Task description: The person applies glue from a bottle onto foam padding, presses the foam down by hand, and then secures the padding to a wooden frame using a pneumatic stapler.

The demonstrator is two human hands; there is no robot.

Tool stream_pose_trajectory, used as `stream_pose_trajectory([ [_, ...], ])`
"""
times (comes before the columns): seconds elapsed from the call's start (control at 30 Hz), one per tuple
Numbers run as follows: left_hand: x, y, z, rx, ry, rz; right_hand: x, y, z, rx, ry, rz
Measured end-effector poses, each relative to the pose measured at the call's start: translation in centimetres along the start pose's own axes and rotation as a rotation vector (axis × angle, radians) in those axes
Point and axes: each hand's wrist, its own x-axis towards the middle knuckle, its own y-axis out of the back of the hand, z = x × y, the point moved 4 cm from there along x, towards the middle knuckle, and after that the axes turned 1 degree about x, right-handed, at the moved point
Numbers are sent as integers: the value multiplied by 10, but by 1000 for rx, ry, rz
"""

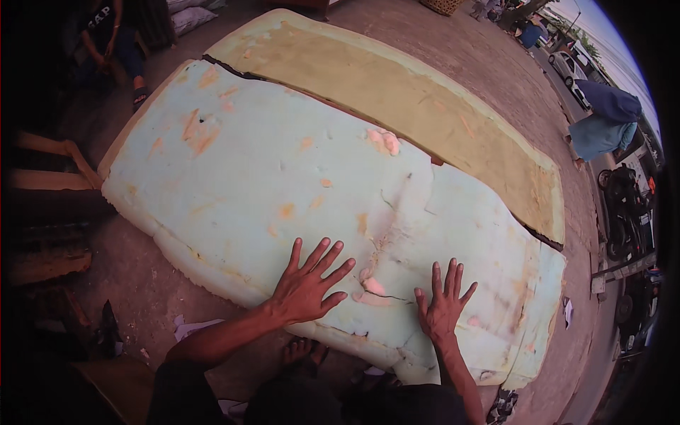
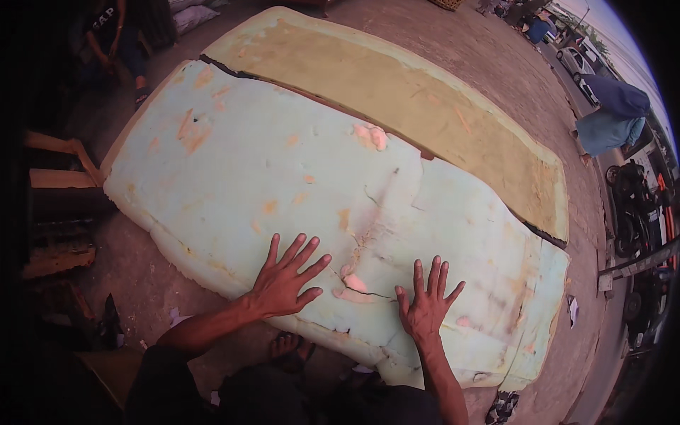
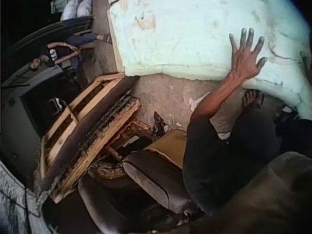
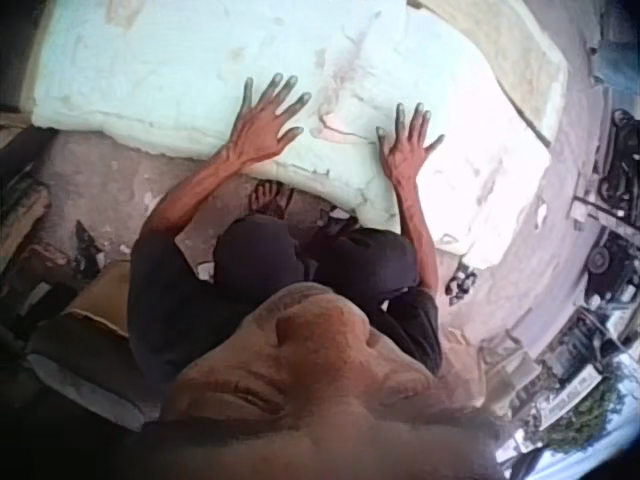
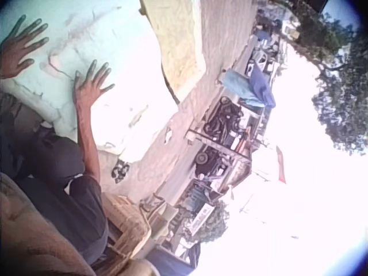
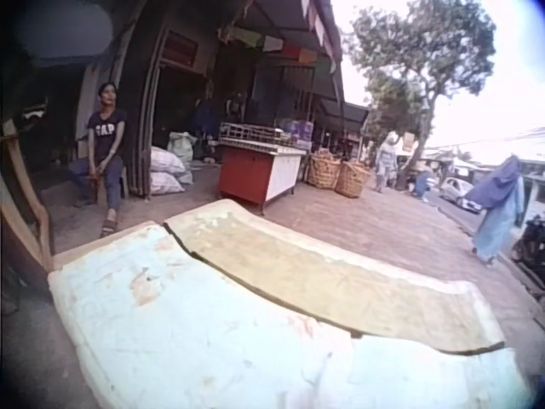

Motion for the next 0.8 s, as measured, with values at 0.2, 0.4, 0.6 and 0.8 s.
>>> stream_pose_trajectory([
  [0.2,23,-61,38,63,-43,-138,18,-66,45,114,-340,-190],
  [0.4,22,-48,37,-59,19,-129,-6,1,89,633,-401,9],
  [0.6,62,-52,90,-35,-98,-133,-66,-2,156,186,-597,-55],
  [0.8,125,-104,178,-77,-441,-240,-69,-52,149,94,-591,-115],
])
